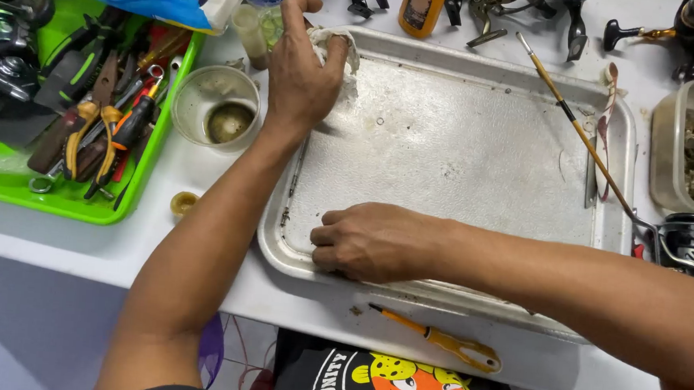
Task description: Disassembling, cleaning, and reassembling a fishing reel on a metal tray using a screwdriver and a cloth.
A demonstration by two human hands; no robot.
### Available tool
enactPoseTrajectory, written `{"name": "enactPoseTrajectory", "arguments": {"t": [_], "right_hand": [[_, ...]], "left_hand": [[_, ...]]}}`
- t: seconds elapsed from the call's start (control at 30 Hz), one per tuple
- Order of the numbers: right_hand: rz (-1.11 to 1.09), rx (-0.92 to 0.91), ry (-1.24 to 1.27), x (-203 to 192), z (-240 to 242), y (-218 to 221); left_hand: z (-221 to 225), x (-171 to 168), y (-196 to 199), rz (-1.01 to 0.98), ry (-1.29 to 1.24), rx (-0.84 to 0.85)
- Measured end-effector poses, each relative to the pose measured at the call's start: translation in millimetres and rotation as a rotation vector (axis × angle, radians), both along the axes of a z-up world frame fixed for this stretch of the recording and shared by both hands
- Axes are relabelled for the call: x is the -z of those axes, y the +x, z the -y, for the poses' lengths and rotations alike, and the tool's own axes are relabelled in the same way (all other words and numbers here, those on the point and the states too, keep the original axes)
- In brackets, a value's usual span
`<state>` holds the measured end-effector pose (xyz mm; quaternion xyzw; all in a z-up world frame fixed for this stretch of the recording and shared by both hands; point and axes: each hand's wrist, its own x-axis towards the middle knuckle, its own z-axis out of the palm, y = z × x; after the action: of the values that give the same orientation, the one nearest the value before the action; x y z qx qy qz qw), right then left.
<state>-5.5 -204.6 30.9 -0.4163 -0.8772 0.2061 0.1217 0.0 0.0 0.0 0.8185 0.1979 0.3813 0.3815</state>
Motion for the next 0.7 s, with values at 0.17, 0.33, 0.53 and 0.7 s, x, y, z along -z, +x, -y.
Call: {"name": "enactPoseTrajectory", "arguments": {"t": [0.17,0.33,0.53,0.7], "right_hand": [[-0.034,-0.003,0.094,2,-22,-12],[-0.054,0.018,0.140,7,-37,-21],[-0.117,0.167,0.196,25,-36,-27],[-0.173,0.406,0.247,28,-30,-41]], "left_hand": [[4,-7,-4,-0.008,-0.027,-0.020],[5,-6,-4,-0.021,-0.038,-0.027],[4,-4,-1,0.004,-0.035,0.010],[2,-1,-1,-0.006,-0.034,-0.003]]}}
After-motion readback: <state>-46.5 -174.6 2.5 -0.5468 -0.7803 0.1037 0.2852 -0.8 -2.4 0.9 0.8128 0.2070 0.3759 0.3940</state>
